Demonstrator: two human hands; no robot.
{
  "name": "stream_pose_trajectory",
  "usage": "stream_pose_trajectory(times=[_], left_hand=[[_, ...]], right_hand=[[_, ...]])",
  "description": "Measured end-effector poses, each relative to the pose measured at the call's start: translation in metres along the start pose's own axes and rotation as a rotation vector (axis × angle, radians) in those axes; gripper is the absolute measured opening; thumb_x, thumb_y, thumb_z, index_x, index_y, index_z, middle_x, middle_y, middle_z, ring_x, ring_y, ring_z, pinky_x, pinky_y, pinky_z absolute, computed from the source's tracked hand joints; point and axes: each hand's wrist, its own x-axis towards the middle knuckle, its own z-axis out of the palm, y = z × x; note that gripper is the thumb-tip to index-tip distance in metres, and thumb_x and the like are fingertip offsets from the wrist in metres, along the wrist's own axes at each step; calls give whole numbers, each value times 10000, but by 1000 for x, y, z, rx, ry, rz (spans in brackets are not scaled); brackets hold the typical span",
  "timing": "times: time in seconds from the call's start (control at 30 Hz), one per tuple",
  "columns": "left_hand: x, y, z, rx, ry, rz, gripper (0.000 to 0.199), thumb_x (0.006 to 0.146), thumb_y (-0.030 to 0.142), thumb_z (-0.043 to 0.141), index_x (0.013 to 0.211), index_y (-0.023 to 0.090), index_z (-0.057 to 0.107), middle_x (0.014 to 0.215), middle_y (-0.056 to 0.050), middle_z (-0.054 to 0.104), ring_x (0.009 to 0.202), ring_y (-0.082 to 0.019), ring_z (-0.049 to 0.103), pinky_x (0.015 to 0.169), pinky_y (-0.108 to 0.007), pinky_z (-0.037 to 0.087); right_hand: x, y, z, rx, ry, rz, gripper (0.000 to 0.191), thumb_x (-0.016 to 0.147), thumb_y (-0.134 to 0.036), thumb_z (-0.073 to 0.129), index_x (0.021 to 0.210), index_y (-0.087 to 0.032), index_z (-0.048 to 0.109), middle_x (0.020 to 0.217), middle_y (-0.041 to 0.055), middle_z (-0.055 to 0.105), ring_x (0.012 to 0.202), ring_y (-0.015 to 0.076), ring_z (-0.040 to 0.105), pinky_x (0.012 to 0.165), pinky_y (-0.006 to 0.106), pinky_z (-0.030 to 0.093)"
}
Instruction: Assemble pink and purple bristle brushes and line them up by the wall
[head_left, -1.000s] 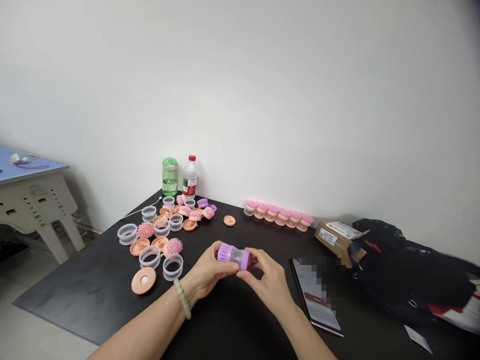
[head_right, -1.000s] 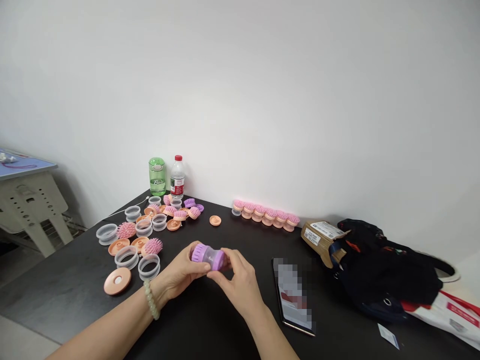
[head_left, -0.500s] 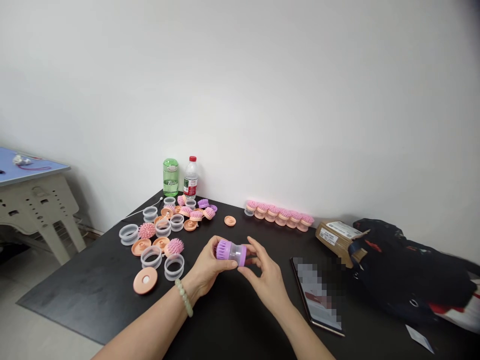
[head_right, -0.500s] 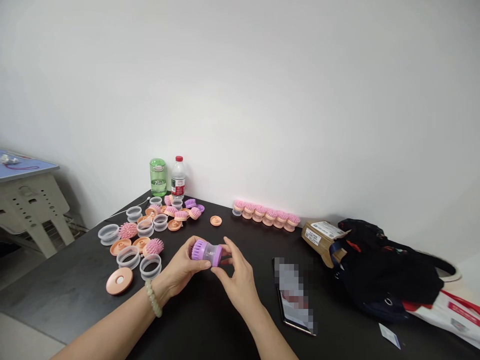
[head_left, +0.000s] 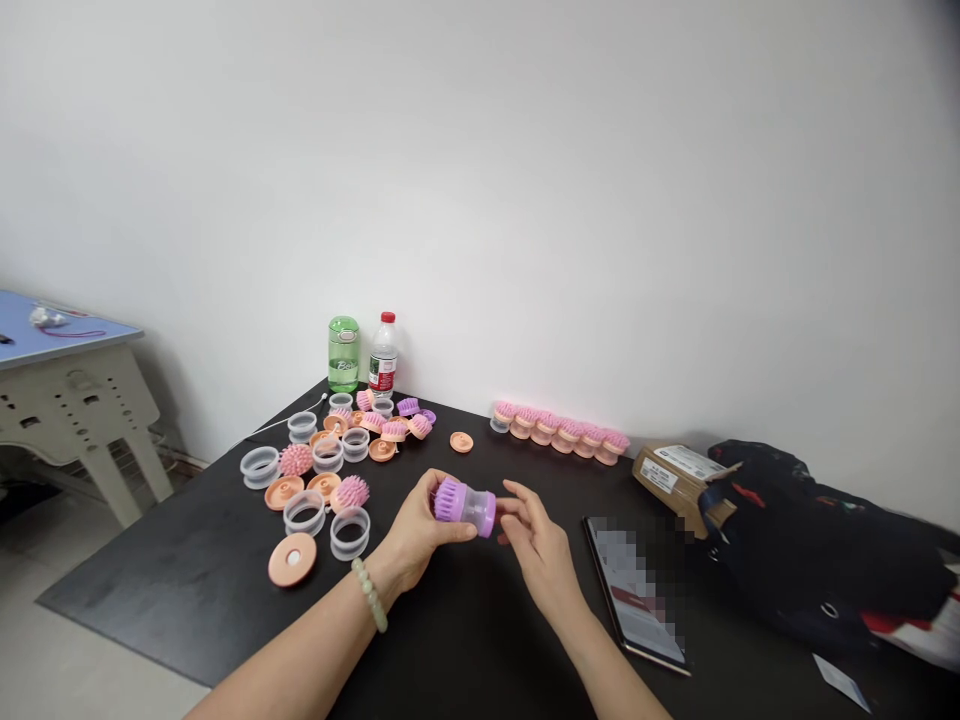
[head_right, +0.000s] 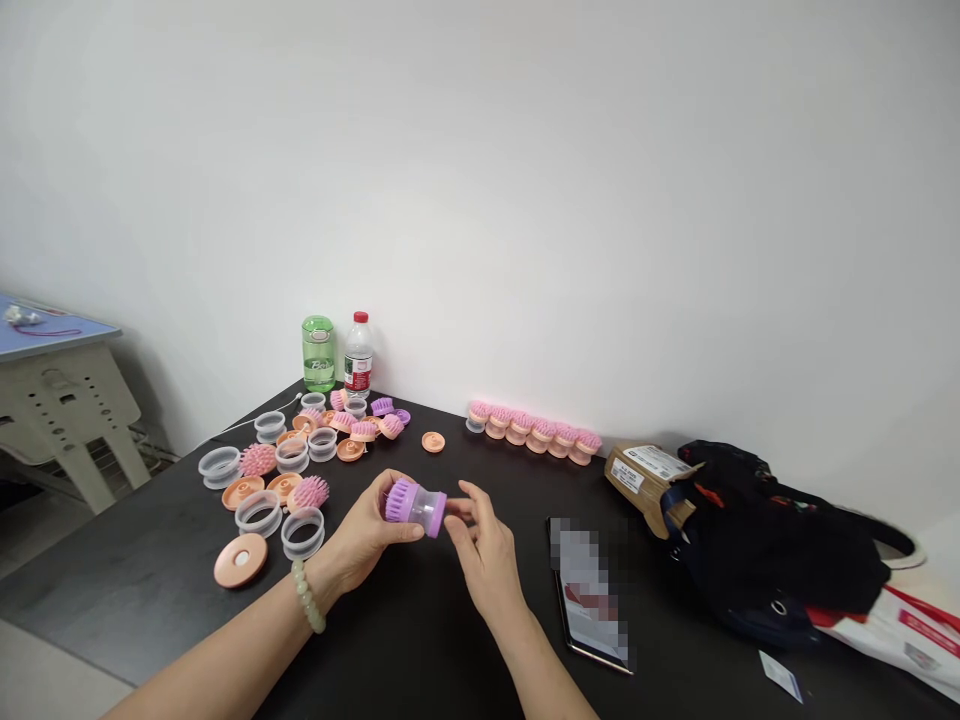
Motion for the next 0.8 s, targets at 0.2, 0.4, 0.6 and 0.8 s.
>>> stream_pose_trajectory(times=[0.2,0.4,0.6,0.8], left_hand=[[0,1,0,42,2,4,560,480,218,910,894,180,534,808,35,585,755,-128,515,675,-232,396],[1,-1,-1,193,56,45,543,517,215,871,945,190,538,849,33,574,778,-143,523,677,-241,411],[4,-3,-4,507,85,144,541,581,119,775,1049,216,520,981,7,608,900,-195,593,796,-308,473],[3,-10,-4,900,26,256,641,589,8,673,1160,235,494,1175,-48,599,1130,-269,580,1002,-449,441]], right_hand=[[0,0,2,36,-22,-23,488,864,-366,612,1318,-211,522,1106,97,738,745,202,730,720,351,622],[0,2,1,22,-34,-36,489,845,-362,630,1305,-213,558,1237,127,681,947,247,717,756,351,611],[1,10,7,5,-198,38,486,809,-197,640,1291,-236,592,1220,81,668,947,224,697,878,398,575],[2,16,13,-99,-181,-39,663,671,-73,733,1282,-288,593,1338,52,586,1229,261,559,1022,439,494]])
